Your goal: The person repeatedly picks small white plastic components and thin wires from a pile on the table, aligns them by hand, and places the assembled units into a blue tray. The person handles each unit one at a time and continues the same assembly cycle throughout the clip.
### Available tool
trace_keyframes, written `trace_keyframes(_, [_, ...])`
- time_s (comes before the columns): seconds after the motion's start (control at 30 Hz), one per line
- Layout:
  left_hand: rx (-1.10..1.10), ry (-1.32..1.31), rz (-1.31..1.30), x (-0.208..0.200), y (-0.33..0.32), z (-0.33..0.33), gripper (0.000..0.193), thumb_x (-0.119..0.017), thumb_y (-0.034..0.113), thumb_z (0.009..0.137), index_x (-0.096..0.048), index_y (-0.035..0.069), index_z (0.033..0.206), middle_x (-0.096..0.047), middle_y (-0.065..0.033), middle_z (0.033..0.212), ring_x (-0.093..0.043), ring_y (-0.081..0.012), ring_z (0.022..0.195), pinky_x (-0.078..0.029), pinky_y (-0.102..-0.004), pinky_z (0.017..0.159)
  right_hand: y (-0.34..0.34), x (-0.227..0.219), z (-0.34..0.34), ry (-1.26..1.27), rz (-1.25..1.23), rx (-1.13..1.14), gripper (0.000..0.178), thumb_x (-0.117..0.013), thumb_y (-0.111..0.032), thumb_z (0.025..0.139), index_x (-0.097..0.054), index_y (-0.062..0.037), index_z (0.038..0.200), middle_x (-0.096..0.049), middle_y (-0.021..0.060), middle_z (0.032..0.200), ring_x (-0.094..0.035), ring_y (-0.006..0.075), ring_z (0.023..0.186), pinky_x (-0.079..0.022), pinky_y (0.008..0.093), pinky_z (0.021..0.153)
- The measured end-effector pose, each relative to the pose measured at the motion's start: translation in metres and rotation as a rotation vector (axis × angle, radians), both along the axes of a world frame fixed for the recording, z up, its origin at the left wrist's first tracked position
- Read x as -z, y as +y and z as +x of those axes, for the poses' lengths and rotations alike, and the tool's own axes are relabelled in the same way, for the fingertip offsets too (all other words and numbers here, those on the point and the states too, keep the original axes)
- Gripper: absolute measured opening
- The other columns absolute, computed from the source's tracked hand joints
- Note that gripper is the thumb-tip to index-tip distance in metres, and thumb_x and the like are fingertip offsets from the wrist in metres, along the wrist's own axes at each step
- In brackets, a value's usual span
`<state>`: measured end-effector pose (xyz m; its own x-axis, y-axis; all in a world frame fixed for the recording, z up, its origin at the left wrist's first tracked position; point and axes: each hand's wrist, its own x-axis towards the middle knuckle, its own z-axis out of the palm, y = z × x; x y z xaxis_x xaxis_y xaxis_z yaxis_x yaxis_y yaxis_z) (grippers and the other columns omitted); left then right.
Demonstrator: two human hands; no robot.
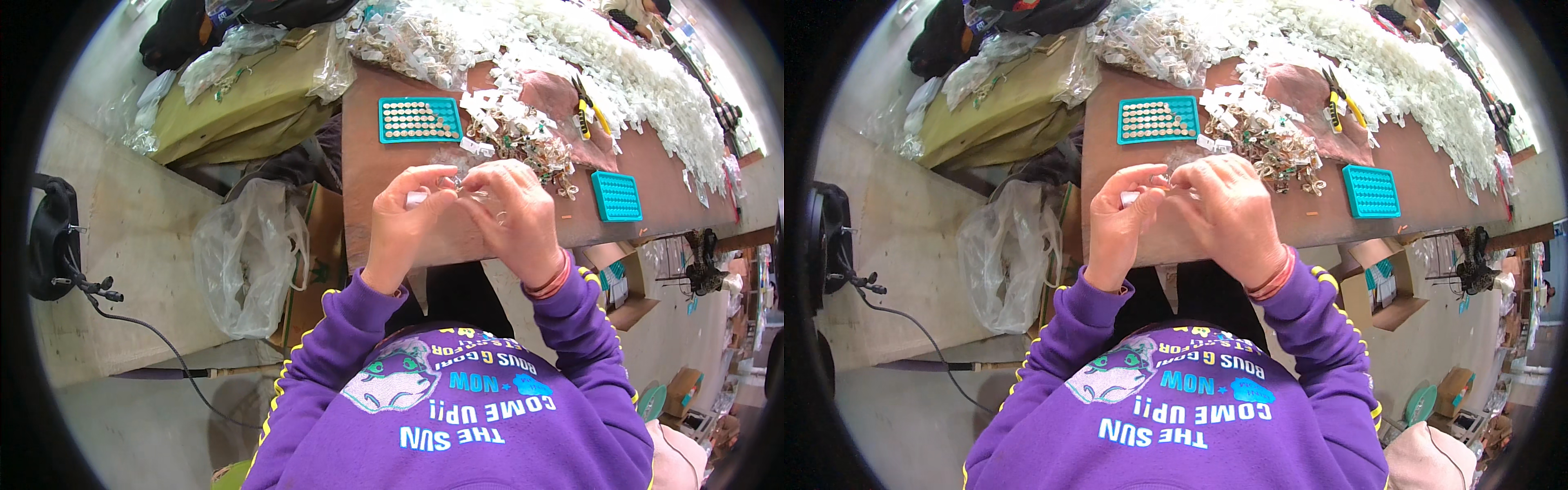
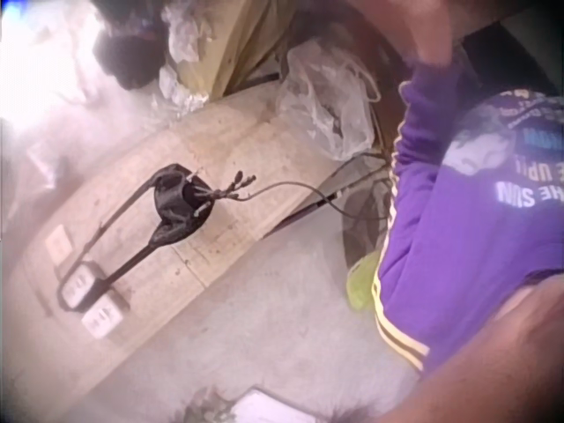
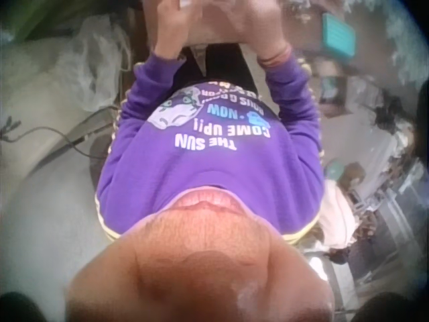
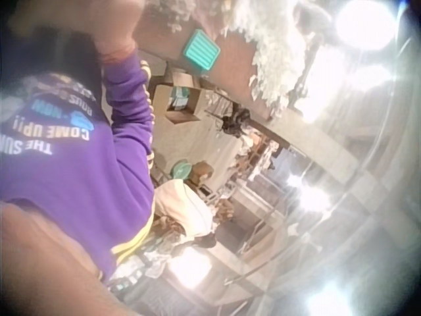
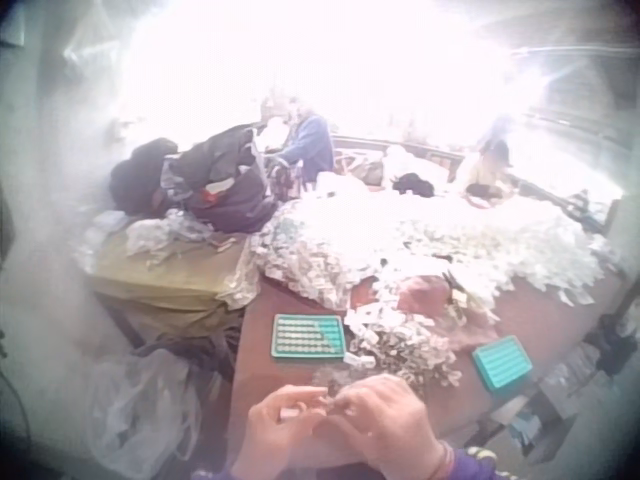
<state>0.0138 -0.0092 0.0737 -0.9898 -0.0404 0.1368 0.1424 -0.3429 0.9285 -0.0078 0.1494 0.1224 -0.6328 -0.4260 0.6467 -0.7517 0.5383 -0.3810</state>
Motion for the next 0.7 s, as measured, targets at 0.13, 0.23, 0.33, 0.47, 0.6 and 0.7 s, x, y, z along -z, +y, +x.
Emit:
trace_keyframes(0.13, [0.004, -0.004, -0.018, 0.002, 0.000, 0.003, 0.025, -0.069, 0.000, 0.082, -0.067, 0.003, 0.107, -0.067, -0.0016, 0.097, -0.059, -0.0060, 0.086, -0.047, -0.0197, 0.076, -0.006, 0.009, 0.002, 0.028, -0.041, -0.002, 0.021, -0.070, -0.003, 0.072, -0.057, -0.0056, 0.087, -0.060, 0.0086, 0.082, -0.060, 0.0295, 0.081, -0.047, 0.0386, 0.075])
trace_keyframes(0.23, [0.015, 0.014, -0.077, 0.002, -0.002, 0.005, 0.025, -0.069, 0.000, 0.081, -0.067, 0.002, 0.106, -0.067, -0.0023, 0.097, -0.060, -0.0078, 0.090, -0.048, -0.0208, 0.079, -0.006, 0.012, 0.002, 0.032, -0.042, -0.015, 0.020, -0.069, 0.000, 0.071, -0.057, -0.0051, 0.086, -0.060, 0.0097, 0.082, -0.060, 0.0295, 0.081, -0.048, 0.0385, 0.073])
trace_keyframes(0.33, [0.024, 0.023, -0.066, 0.003, -0.002, 0.005, 0.023, -0.070, 0.001, 0.081, -0.067, 0.002, 0.104, -0.067, -0.0022, 0.096, -0.060, -0.0079, 0.090, -0.048, -0.0214, 0.080, -0.006, 0.013, 0.004, 0.013, -0.040, -0.046, 0.019, -0.067, 0.003, 0.070, -0.058, -0.0044, 0.085, -0.061, 0.0106, 0.083, -0.061, 0.0301, 0.082, -0.050, 0.0380, 0.071])
trace_keyframes(0.47, [0.025, 0.000, -0.037, 0.004, 0.001, 0.006, 0.024, -0.071, 0.002, 0.080, -0.066, 0.002, 0.103, -0.066, -0.0021, 0.095, -0.059, -0.0064, 0.087, -0.048, -0.0213, 0.077, -0.007, 0.016, 0.007, -0.081, -0.099, -0.055, 0.021, -0.066, 0.005, 0.070, -0.060, -0.0039, 0.088, -0.063, 0.0112, 0.085, -0.063, 0.0292, 0.082, -0.052, 0.0359, 0.070])
trace_keyframes(0.6, [0.006, -0.006, -0.092, 0.009, -0.003, 0.008, 0.036, -0.070, 0.010, 0.084, -0.058, 0.003, 0.117, -0.063, -0.0023, 0.093, -0.056, -0.0050, 0.081, -0.047, -0.0206, 0.073, -0.006, 0.020, 0.009, -0.242, -0.172, -0.026, 0.021, -0.068, 0.007, 0.072, -0.063, -0.0016, 0.090, -0.065, 0.0090, 0.084, -0.066, 0.0199, 0.078, -0.053, 0.0294, 0.069])
trace_keyframes(0.7, [0.118, -0.288, 0.467, 0.019, -0.010, 0.004, 0.046, -0.063, 0.022, 0.092, -0.046, 0.003, 0.130, -0.063, -0.0033, 0.098, -0.057, -0.0073, 0.082, -0.046, -0.0218, 0.074, -0.004, 0.027, 0.007, -0.604, -0.403, -0.051, 0.016, -0.069, 0.004, 0.080, -0.062, 0.0005, 0.094, -0.067, 0.0049, 0.082, -0.066, 0.0112, 0.077, -0.052, 0.0243, 0.067])
